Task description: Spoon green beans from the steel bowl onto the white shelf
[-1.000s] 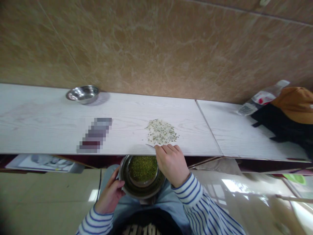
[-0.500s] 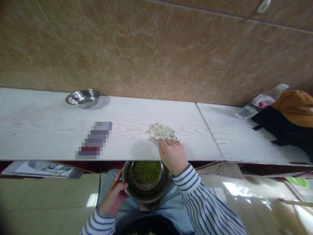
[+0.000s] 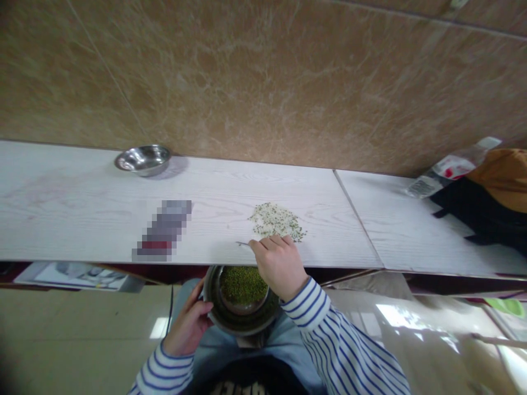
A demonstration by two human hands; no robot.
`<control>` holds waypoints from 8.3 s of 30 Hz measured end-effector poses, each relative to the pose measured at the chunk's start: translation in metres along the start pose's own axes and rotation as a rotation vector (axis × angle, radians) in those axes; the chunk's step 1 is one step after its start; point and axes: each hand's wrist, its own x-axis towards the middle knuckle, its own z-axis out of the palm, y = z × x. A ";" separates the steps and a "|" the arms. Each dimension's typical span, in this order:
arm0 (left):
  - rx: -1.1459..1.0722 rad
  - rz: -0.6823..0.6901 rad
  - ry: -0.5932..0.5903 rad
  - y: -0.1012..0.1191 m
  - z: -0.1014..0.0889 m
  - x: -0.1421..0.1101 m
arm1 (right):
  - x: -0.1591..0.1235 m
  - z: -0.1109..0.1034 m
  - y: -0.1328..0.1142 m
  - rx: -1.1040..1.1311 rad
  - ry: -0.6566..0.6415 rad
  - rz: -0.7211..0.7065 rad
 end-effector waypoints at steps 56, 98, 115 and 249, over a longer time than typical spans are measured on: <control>0.013 -0.072 -0.008 -0.025 0.034 0.004 | 0.026 -0.002 0.092 0.011 0.135 0.041; 0.110 -0.104 -0.080 -0.026 0.050 -0.008 | -0.051 -0.006 0.095 -0.220 0.107 0.309; 0.119 -0.096 -0.092 -0.027 0.053 -0.011 | -0.073 -0.014 0.089 -0.206 0.068 0.304; 0.149 -0.078 -0.059 -0.022 0.050 -0.010 | -0.077 -0.020 0.058 -0.061 0.081 0.286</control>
